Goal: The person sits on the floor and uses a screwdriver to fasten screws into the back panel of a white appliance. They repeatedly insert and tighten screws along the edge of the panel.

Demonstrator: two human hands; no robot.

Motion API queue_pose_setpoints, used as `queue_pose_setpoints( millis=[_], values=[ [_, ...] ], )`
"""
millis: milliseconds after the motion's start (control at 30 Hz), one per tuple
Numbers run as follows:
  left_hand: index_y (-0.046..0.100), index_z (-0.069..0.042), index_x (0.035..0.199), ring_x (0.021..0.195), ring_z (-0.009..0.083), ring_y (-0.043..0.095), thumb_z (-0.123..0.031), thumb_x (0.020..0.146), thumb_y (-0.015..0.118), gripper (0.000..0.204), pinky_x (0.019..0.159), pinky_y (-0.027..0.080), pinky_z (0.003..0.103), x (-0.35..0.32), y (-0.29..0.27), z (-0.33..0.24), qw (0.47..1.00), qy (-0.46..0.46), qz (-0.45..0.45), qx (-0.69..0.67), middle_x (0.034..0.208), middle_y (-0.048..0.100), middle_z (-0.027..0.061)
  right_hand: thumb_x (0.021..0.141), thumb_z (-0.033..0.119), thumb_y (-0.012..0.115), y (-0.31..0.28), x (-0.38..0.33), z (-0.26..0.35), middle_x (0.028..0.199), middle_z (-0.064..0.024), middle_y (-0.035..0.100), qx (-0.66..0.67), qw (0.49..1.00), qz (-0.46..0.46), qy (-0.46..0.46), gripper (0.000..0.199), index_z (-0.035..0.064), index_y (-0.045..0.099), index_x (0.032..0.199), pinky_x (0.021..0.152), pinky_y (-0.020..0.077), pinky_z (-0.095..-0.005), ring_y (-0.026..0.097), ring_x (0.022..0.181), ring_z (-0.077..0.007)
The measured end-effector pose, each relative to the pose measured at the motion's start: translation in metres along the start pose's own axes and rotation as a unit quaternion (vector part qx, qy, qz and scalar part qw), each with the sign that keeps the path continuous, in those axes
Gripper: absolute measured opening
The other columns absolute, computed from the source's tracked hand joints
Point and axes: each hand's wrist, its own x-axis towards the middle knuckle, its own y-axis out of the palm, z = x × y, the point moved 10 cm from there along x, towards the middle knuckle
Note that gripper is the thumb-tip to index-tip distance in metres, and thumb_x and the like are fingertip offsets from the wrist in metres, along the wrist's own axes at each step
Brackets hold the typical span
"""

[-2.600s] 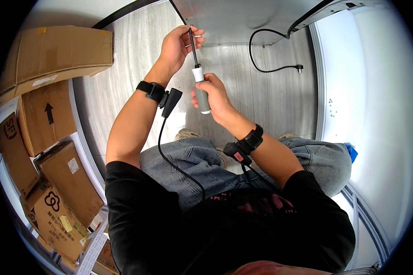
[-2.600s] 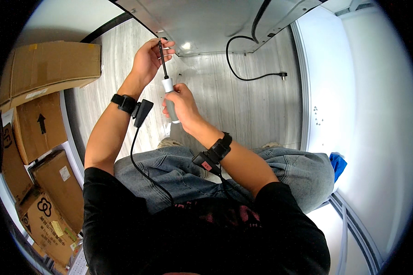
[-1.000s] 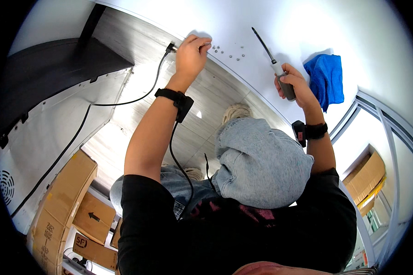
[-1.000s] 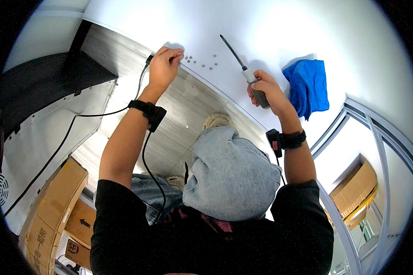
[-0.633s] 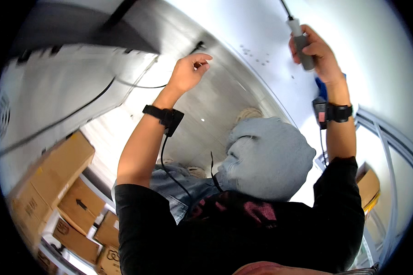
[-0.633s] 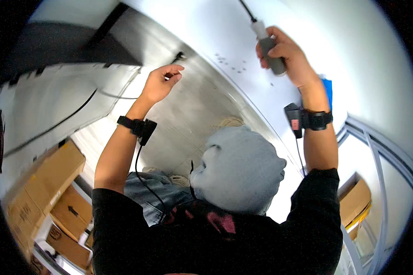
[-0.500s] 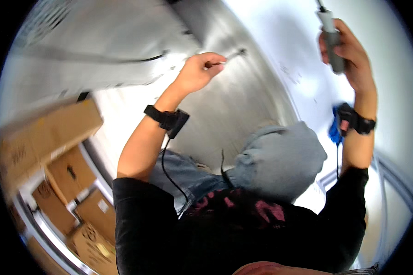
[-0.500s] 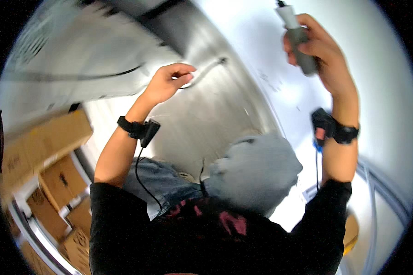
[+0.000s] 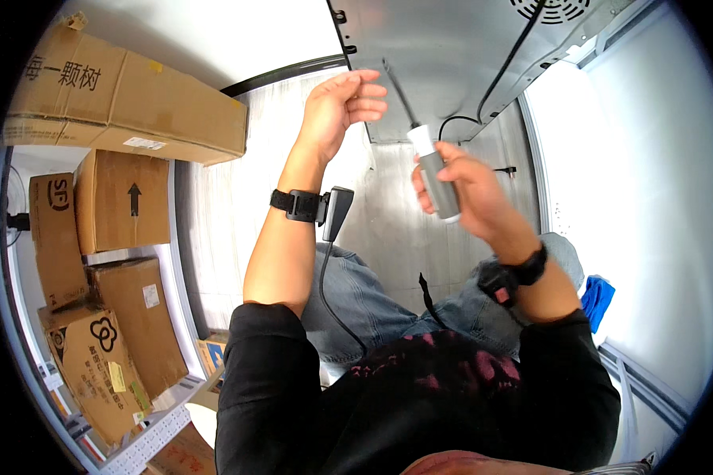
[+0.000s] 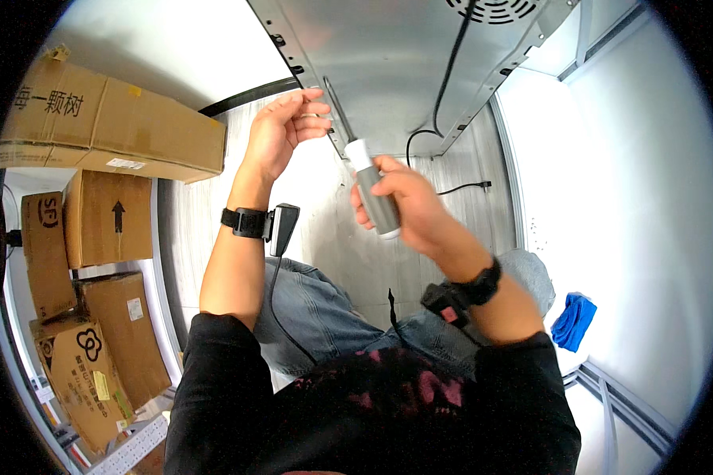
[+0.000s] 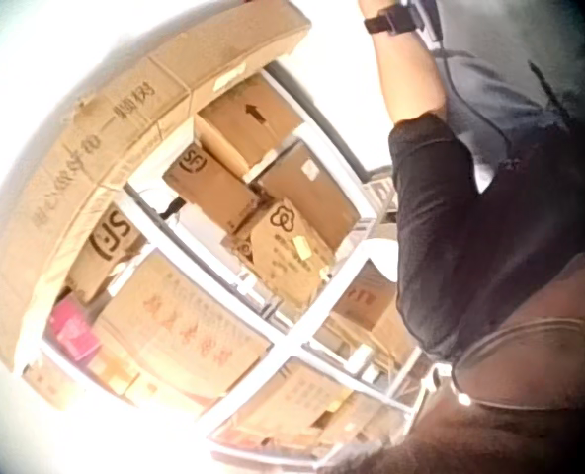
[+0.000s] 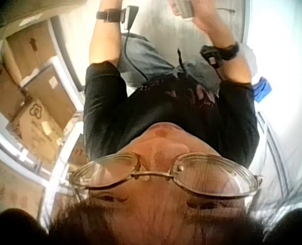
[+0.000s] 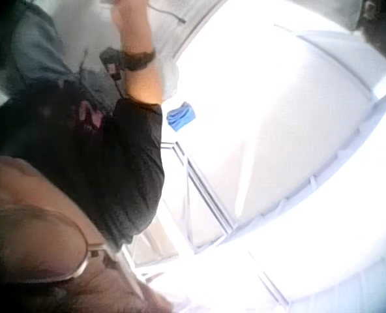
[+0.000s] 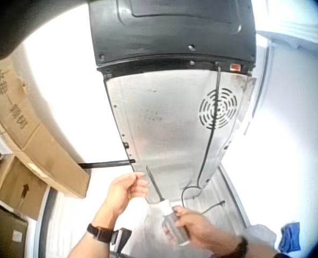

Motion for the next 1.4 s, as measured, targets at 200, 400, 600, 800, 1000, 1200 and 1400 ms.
queue_pose_setpoints(
  millis=[200,400,600,800,1000,1200,1400],
  values=[
    [0.054,0.003,0.117,0.078,0.0204,0.066,-0.015,0.095,0.042,0.031,0.063,0.055,0.026,0.01,-0.038,0.042,0.995,-0.099,-0.006,0.019,0.101,0.063,0.0155,0.085,0.018,0.045,0.009,0.036,-0.06,0.091,-0.0137,0.059,0.091,0.994,-0.051,0.025,0.032,0.0014,0.045,0.113,0.063,0.0501,-0.0328,0.061,0.071,-0.0208],
    [0.053,0.002,0.118,0.074,0.0173,0.065,-0.015,0.095,0.044,0.029,0.059,0.054,0.024,0.019,-0.046,0.055,0.991,-0.125,-0.037,0.021,0.096,0.063,0.0116,0.089,0.017,0.043,0.015,0.048,-0.062,0.094,-0.0146,0.061,0.093,0.994,-0.047,0.007,0.028,0.0024,0.045,0.112,0.059,0.0504,-0.0341,0.061,0.069,-0.0212],
    [0.055,-0.002,0.119,0.073,0.0134,0.062,-0.018,0.097,0.043,0.03,0.061,0.051,0.023,0.024,-0.034,0.054,0.993,-0.116,0.001,0.013,0.097,0.063,0.0076,0.088,0.02,0.043,0.021,0.058,-0.069,0.095,-0.0145,0.06,0.083,0.996,-0.022,-0.008,0.037,0.0007,0.044,0.12,0.059,0.0499,-0.0312,0.061,0.069,-0.0208],
    [0.055,-0.004,0.122,0.088,0.0143,0.06,-0.018,0.097,0.042,0.032,0.074,0.049,0.026,0.029,-0.036,0.05,0.994,-0.103,-0.006,0.028,0.105,0.063,0.007,0.088,0.018,0.042,0.018,0.064,-0.064,0.093,-0.0158,0.061,0.117,0.993,-0.026,-0.021,0.034,0.0004,0.045,0.117,0.058,0.0486,-0.0319,0.061,0.064,-0.0214],
    [0.059,-0.005,0.118,0.103,0.0173,0.055,-0.015,0.093,0.045,0.03,0.089,0.041,0.033,0.034,-0.039,0.048,0.996,-0.074,-0.03,0.045,0.112,0.061,0.0055,0.087,0.019,0.041,0.014,0.066,-0.066,0.094,-0.0169,0.06,0.143,0.989,-0.009,-0.016,0.036,-0.0005,0.046,0.117,0.058,0.048,-0.0323,0.06,0.064,-0.0222],
    [0.06,-0.005,0.114,0.1,0.0169,0.056,-0.018,0.092,0.047,0.028,0.087,0.041,0.033,0.039,-0.042,0.051,0.997,-0.058,-0.032,0.039,0.109,0.062,0.0058,0.089,0.017,0.046,0.024,0.064,-0.061,0.094,-0.0164,0.06,0.226,0.974,0.014,-0.006,0.033,-0.0013,0.046,0.117,0.058,0.0486,-0.0326,0.061,0.067,-0.0238],
    [0.059,-0.004,0.109,0.075,0.0135,0.061,-0.022,0.09,0.058,0.026,0.065,0.047,0.025,0.03,-0.041,0.045,0.991,-0.107,-0.041,0.076,0.091,0.062,0.0043,0.087,0.017,0.061,0.022,0.062,-0.051,0.094,-0.015,0.061,-0.03,0.996,-0.072,-0.031,0.045,-0.0033,0.039,0.12,0.061,0.0507,-0.0317,0.063,0.073,-0.0209]
  ],
)
